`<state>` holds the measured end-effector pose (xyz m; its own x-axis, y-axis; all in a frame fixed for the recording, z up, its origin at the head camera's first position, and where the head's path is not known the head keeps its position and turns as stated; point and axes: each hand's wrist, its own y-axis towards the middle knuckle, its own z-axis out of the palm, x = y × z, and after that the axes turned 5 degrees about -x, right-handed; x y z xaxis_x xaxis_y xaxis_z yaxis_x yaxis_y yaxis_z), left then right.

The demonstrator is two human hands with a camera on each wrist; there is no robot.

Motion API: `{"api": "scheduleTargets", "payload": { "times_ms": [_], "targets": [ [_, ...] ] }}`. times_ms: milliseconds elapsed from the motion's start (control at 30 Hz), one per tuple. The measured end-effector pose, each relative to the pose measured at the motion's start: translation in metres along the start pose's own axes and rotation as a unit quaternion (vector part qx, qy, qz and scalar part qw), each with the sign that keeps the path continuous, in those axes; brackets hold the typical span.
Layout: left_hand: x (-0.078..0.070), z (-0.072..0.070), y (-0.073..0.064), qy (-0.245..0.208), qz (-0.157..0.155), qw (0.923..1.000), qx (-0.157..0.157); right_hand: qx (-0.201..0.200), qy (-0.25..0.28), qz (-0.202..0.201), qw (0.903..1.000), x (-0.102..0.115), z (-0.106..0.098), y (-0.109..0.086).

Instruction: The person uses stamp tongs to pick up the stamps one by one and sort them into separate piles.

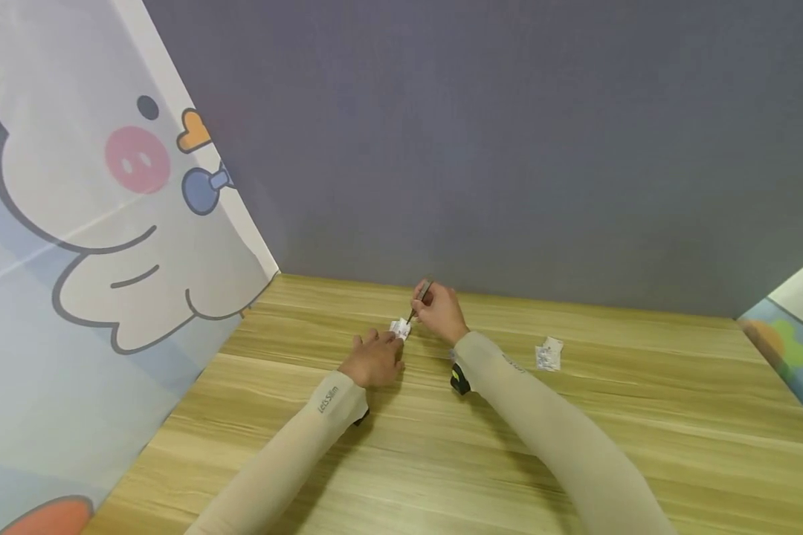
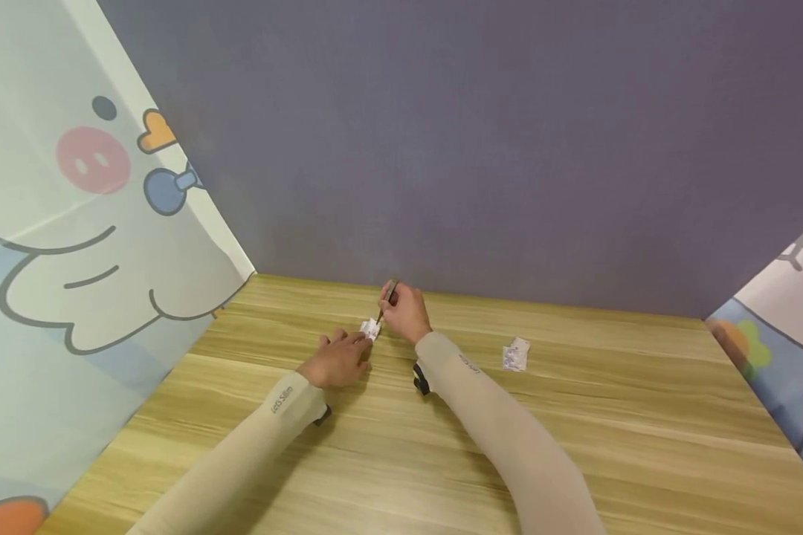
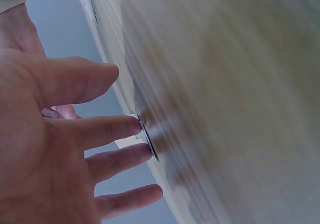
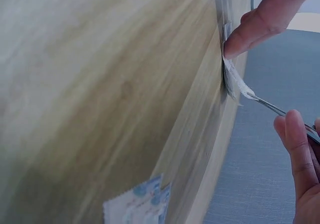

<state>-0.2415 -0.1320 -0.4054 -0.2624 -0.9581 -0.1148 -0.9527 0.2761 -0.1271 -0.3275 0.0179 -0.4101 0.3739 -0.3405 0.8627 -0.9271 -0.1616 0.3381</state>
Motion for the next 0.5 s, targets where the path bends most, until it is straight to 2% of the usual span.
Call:
{"api": "scheduleTargets", "payload": {
  "times_ms": [233, 500],
  "targets": [
    [-0.004, 0.002, 0.005, -0.008, -0.002, 0.9999, -0.010, -0.027, -0.022, 0.018, 0.9992, -0.003, -0.011, -0.002],
    [-0.006, 0.001, 0.006, -0.021, 0.002, 0.9996, -0.019, -0.020, -0.022, -0.002, 0.9996, -0.009, -0.040, -0.011]
  ]
}}
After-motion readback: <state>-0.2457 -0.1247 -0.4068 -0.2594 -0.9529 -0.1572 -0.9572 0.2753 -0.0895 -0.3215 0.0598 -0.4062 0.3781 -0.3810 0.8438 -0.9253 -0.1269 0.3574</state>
